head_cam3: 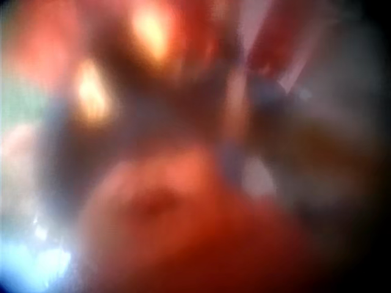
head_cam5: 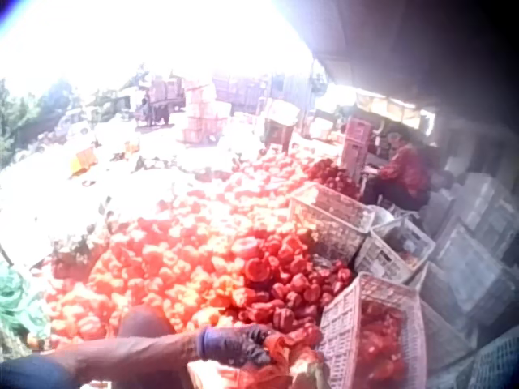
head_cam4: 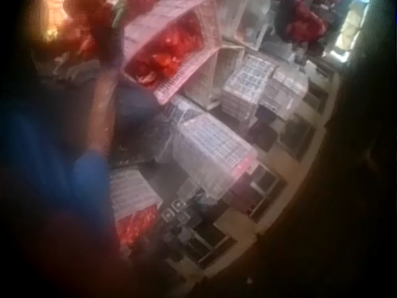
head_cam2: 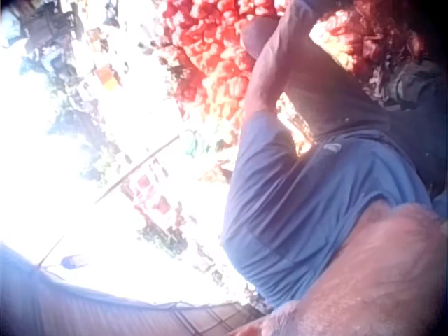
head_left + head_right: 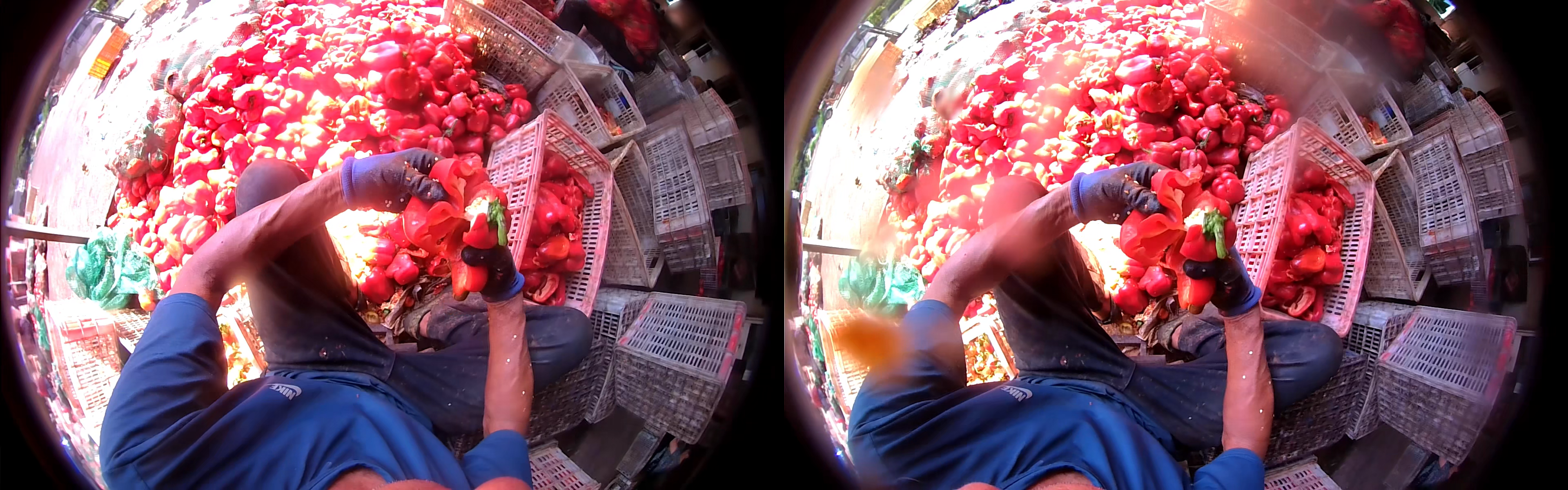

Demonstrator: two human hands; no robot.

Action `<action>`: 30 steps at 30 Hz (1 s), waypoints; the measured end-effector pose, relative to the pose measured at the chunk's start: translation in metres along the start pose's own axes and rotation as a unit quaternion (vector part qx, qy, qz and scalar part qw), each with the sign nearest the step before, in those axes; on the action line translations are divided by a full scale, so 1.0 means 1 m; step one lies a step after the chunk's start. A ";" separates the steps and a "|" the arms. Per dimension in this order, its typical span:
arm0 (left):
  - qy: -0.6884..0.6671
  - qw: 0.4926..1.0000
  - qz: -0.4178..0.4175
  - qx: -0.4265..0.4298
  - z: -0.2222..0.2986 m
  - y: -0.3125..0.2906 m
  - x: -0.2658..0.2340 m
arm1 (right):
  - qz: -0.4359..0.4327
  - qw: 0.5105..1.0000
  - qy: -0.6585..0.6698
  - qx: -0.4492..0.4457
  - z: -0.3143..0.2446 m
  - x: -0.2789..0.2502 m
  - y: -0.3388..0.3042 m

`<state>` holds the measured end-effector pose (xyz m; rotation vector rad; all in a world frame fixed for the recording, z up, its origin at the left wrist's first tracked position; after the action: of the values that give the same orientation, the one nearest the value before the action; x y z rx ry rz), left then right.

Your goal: The person removes the stems and cores from red bell peppers using a small curved blade and sorts the processed pieces into plastic crates.

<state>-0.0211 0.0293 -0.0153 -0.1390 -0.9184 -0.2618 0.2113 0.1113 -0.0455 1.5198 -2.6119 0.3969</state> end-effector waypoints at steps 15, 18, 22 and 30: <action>0.638 0.736 0.079 0.212 0.023 0.009 0.042 | 0.075 0.972 -0.198 -0.098 -0.026 0.029 0.032; 0.672 0.694 0.111 0.232 0.017 0.008 0.035 | 0.087 0.982 -0.157 -0.050 -0.016 0.023 0.035; 0.686 0.659 0.093 0.294 0.016 0.004 0.030 | 0.080 0.985 -0.148 -0.048 -0.022 0.030 0.038; 0.415 0.870 0.158 0.215 0.021 0.010 0.014 | 0.029 0.988 -0.150 -0.032 -0.020 0.028 0.028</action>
<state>-0.0265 0.0413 0.0087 0.2306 -0.0661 0.1955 0.1720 0.1066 -0.0259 1.5956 -2.8655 0.0917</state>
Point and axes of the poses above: each hand's wrist, its own y-axis towards the middle knuckle, its own x-axis out of the palm, z = x × y, the point moved 3 cm from there along y, towards the middle knuckle, and after that the axes turned 12 degrees about -y, right-handed, at the moved point
